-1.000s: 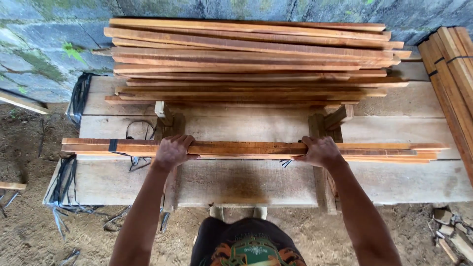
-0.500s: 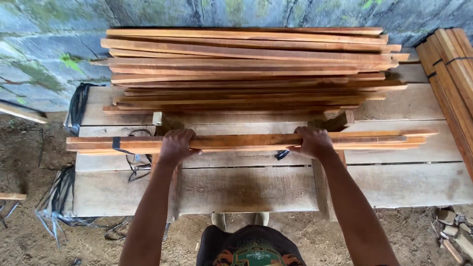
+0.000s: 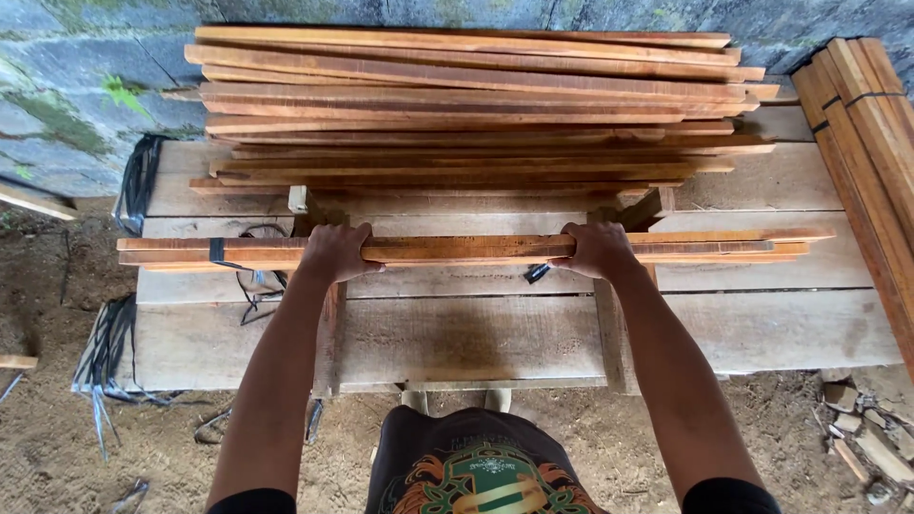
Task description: Bundling thin wood slats together using black rubber ties.
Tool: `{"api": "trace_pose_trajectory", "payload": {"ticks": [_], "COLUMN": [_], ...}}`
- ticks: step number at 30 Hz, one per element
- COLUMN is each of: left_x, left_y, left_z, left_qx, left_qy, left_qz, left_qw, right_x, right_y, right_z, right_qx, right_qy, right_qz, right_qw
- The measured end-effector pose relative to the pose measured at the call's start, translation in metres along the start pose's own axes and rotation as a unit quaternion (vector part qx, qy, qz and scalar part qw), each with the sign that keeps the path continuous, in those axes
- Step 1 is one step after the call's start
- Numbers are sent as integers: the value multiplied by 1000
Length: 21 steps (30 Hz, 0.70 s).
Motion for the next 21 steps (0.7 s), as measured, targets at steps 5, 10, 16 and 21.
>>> {"api": "trace_pose_trajectory", "payload": {"ticks": [5,10,16,21], "left_x": [-29,-89,-94,-61], "left_y": [-15,-49,-50,-19], "left_z": [-23,-15,0,-39], "left_qx": [3,-46,-72,-38], "left_qy": [31,100,4,-208], "left_qz": [-34,-40,-99,-138], "left_qw": [999,993,992,968], "right_x": [-43,-113,-117,-87], "right_y": [0,10,2,6], "right_z": [-14,5,3,-11], "right_qx": [-26,-18,36,144], "right_qy": [46,133,53,-248], "right_qz": [41,37,50,146], "right_qw": [998,990,997,947]}}
Point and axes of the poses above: each hand's wrist, its own x-axis towards the middle knuckle, its own z-axis out of the back of the hand, y = z × x, the point moved 4 cm from there along x, towards the middle knuckle, and after that the axes turned 11 degrees about -z, right-handed, at the moved point
